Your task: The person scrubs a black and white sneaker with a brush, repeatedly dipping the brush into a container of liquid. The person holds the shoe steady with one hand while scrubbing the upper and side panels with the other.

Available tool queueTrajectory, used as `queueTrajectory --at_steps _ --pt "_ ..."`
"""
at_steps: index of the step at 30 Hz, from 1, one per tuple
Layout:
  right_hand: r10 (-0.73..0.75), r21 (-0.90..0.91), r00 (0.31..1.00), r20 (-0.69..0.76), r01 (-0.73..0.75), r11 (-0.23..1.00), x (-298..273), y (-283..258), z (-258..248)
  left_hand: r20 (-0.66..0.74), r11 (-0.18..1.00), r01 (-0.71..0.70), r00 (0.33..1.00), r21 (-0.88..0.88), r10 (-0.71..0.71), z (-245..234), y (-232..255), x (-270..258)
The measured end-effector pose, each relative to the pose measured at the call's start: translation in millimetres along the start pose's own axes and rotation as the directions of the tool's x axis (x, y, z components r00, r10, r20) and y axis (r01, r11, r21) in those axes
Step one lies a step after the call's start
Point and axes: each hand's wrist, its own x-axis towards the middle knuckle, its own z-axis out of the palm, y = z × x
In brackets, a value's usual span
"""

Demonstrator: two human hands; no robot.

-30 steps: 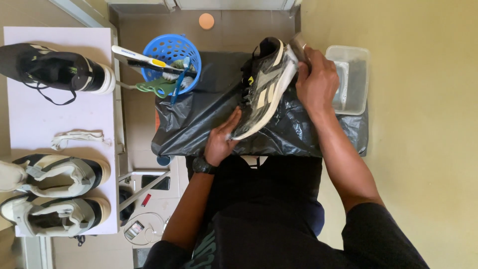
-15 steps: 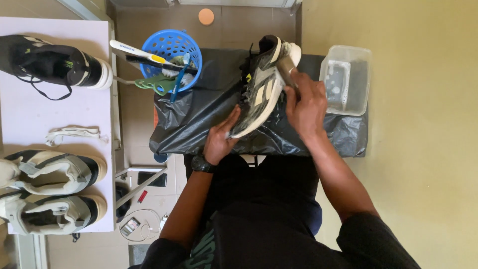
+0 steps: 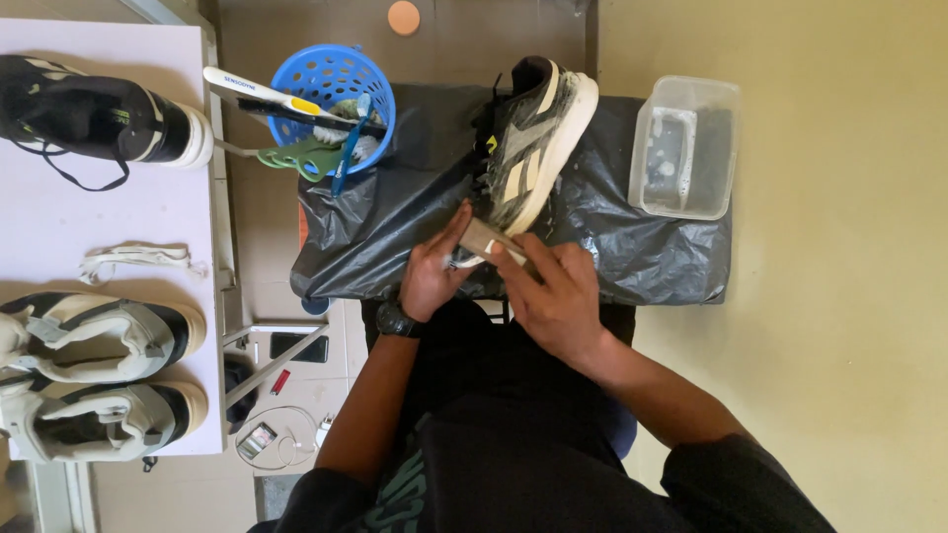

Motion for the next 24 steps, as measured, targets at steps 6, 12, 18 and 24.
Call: queueTrajectory --at_steps 6,12,18,24 --pt "-0.111 0.018 0.994 -0.018 0.111 0.994 4.7 -27.4 7.6 -0.037 0.999 -0.019 0.999 -0.041 0.018 0.2 -5.3 -1.6" --pt "-0.035 0.118 0.999 0.015 0.034 0.992 -4.0 3.5 10.6 -0.001 1.0 0.004 1.0 -0.023 -0.004 -0.1 -2.0 -2.4" --pt "0.051 0.131 0.998 0.039 -0.056 0.99 -3.2 68.5 23.2 -0.004 1.0 -0.001 1.0 -0.013 0.001 0.8 1.2 -0.2" --pt "0.173 0.115 0.985 0.017 -0.173 0.978 11.3 134.5 47.7 0.001 0.999 -0.014 1.0 -0.036 0.014 -2.9 11.2 3.9"
